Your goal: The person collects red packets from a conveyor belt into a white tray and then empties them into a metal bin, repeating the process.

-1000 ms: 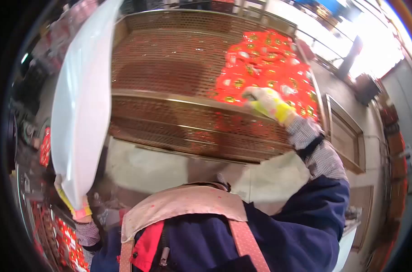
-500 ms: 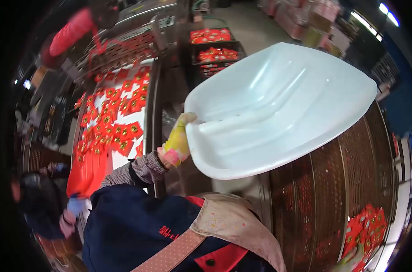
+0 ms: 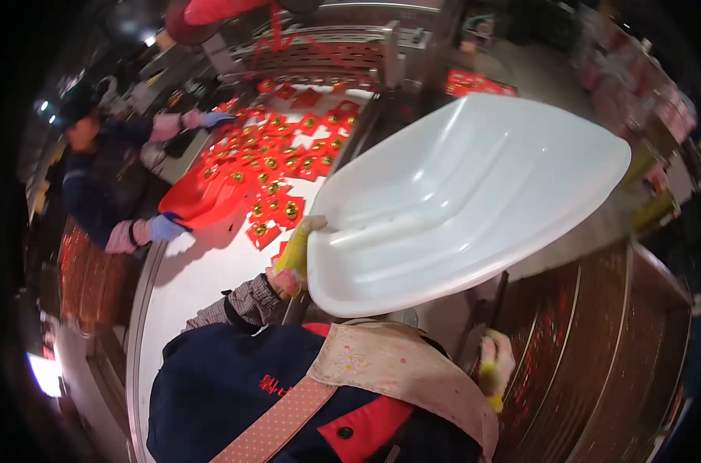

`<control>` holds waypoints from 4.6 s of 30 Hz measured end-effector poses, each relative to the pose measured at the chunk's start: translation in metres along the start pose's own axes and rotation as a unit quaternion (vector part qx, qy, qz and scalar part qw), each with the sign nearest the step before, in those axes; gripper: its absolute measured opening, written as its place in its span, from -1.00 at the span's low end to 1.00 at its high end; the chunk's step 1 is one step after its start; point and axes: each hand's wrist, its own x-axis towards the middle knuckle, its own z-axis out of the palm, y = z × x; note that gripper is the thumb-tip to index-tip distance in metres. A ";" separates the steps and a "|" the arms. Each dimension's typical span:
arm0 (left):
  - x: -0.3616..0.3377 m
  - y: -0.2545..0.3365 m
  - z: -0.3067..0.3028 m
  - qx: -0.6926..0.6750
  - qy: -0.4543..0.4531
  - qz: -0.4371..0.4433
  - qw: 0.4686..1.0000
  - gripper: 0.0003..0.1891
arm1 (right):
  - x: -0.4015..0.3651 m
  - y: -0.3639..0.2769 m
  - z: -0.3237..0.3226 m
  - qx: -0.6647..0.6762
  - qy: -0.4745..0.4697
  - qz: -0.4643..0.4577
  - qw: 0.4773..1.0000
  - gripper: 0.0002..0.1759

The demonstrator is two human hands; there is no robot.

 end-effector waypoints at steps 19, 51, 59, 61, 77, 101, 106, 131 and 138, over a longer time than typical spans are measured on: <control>-0.405 -0.111 -0.158 -0.072 0.547 0.303 0.777 -0.40 | 0.151 -0.141 0.278 -0.073 -0.494 -0.422 0.757 -0.73; -0.294 -0.010 -0.242 0.215 0.567 0.186 0.773 -0.29 | 0.155 -0.136 0.499 -0.057 -0.651 -0.410 0.636 -0.63; -0.236 0.000 -0.229 0.223 0.570 0.170 0.772 -0.25 | 0.245 -0.179 0.451 -0.138 -0.506 -0.594 0.610 -0.73; -0.211 0.007 -0.218 0.196 0.571 0.171 0.779 -0.26 | 0.310 -0.174 0.467 -0.177 -0.458 -0.518 0.700 -0.65; -0.167 0.011 -0.162 0.170 0.615 0.166 0.752 -0.24 | 0.519 -0.206 0.570 -0.362 -0.349 -0.386 0.773 -0.01; -0.056 0.046 -0.206 0.136 0.521 0.161 0.827 -0.28 | 0.289 -0.189 0.524 -0.277 -0.436 -0.353 0.780 -0.40; -0.060 0.033 -0.215 0.156 0.516 0.176 0.824 -0.25 | 0.205 -0.221 0.504 -0.188 -0.603 -0.417 0.654 -0.35; -0.051 0.034 -0.186 0.014 0.632 0.152 0.760 -0.65 | 0.285 -0.267 0.630 -0.130 -0.615 -0.525 0.573 -0.33; -0.054 -0.009 -0.237 0.034 0.605 0.163 0.778 -0.64 | 0.235 -0.282 0.585 -0.054 -0.653 -0.534 0.534 -0.42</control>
